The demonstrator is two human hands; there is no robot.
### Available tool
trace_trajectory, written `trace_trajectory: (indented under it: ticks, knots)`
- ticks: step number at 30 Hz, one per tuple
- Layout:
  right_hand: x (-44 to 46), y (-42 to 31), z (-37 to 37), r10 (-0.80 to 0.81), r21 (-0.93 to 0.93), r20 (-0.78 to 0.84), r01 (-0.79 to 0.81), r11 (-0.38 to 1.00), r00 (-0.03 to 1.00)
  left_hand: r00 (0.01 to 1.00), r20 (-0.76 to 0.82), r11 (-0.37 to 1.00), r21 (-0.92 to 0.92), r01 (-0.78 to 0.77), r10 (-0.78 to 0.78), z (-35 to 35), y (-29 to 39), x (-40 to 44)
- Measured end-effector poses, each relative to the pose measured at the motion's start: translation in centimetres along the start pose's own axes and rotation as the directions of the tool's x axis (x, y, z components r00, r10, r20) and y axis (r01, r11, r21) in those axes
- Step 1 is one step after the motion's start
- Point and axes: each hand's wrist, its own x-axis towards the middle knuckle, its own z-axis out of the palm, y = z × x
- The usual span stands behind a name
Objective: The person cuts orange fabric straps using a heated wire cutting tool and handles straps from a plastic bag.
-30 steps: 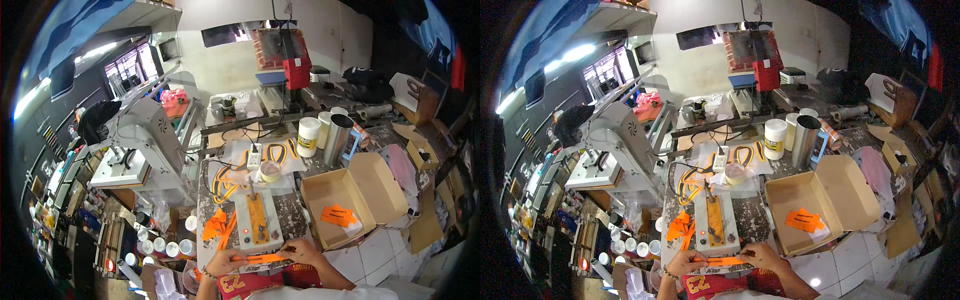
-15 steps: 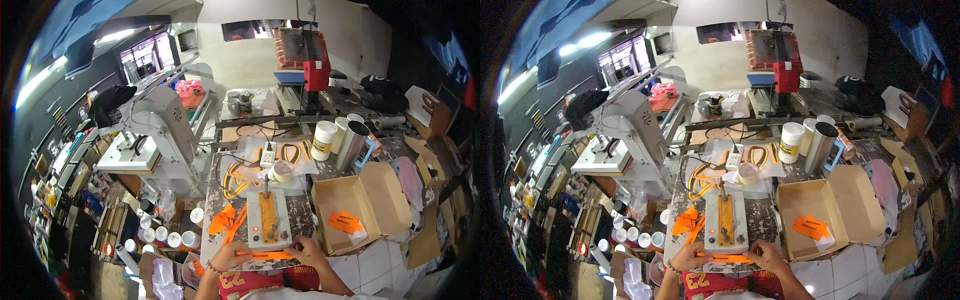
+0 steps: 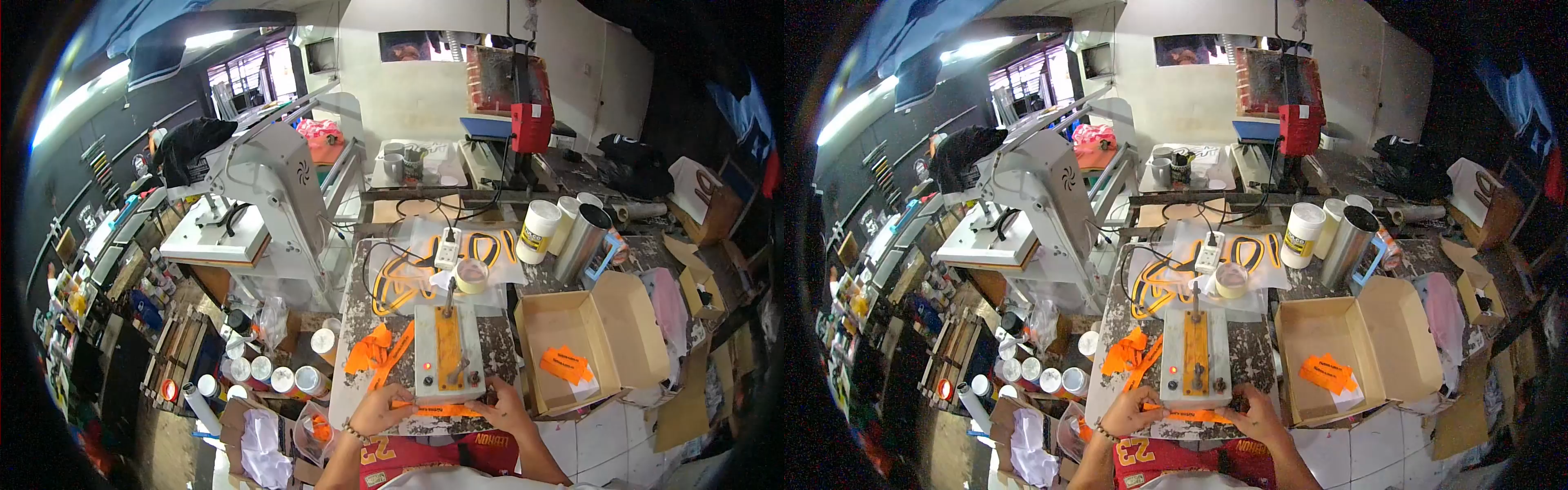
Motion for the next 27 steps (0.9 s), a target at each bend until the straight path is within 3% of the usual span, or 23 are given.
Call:
trace_trajectory:
  ticks: [2,5,8,10,12,14,18,21,23,27]
  knots:
    - [0.1,0.5,0.3,-0.202,-0.055,-0.051,0.2,0.978,0.978,0.999,-0.018,0.999,-0.008,-0.046,0.046,0.1,0.2,0.0]
    - [0.1,-0.7,0.2,-0.219,-0.029,-0.069,0.217,0.976,0.973,0.998,-0.036,0.998,-0.021,-0.058,0.058,0.1,0.6,-0.1]
    - [-0.1,-1.7,0.0,-0.073,0.075,-0.06,0.077,0.994,0.996,0.999,-0.038,1.0,-0.012,-0.019,0.018,0.1,0.6,-0.1]
    - [-0.1,-1.6,0.0,-0.064,0.078,-0.058,0.068,0.995,0.996,0.999,-0.04,1.0,0.003,-0.012,0.012,0.1,0.6,-0.2]
    - [-0.2,-1.9,-0.1,-0.056,0.081,-0.054,0.06,0.995,0.997,0.996,-0.01,0.996,0.005,0.094,-0.094,0.0,0.6,-0.2]
    - [-0.2,-2.7,-0.4,-0.022,-0.005,-0.036,0.022,1.0,0.999,0.997,-0.012,0.997,-0.008,0.075,-0.075,0.0,0.5,-0.2]
    - [-0.1,-1.0,0.1,-0.065,0.07,-0.052,0.068,0.995,0.997,0.998,-0.04,0.998,0.013,-0.053,0.054,0.0,0.3,0.0]
    - [0.0,-1.8,-0.2,-0.035,0.032,-0.02,0.035,0.999,0.999,1.0,-0.024,1.0,-0.027,0.007,-0.007,-0.1,0.5,-0.1]
    - [0.1,-1.6,-0.1,-0.046,0.152,-0.012,0.047,0.987,0.999,1.0,-0.007,0.999,-0.036,0.03,-0.031,-0.2,0.7,0.0]
    - [0.2,-0.4,0.1,-0.052,0.153,-0.016,0.054,0.987,0.999,1.0,-0.003,0.999,-0.044,0.024,-0.025,-0.3,0.9,0.0]
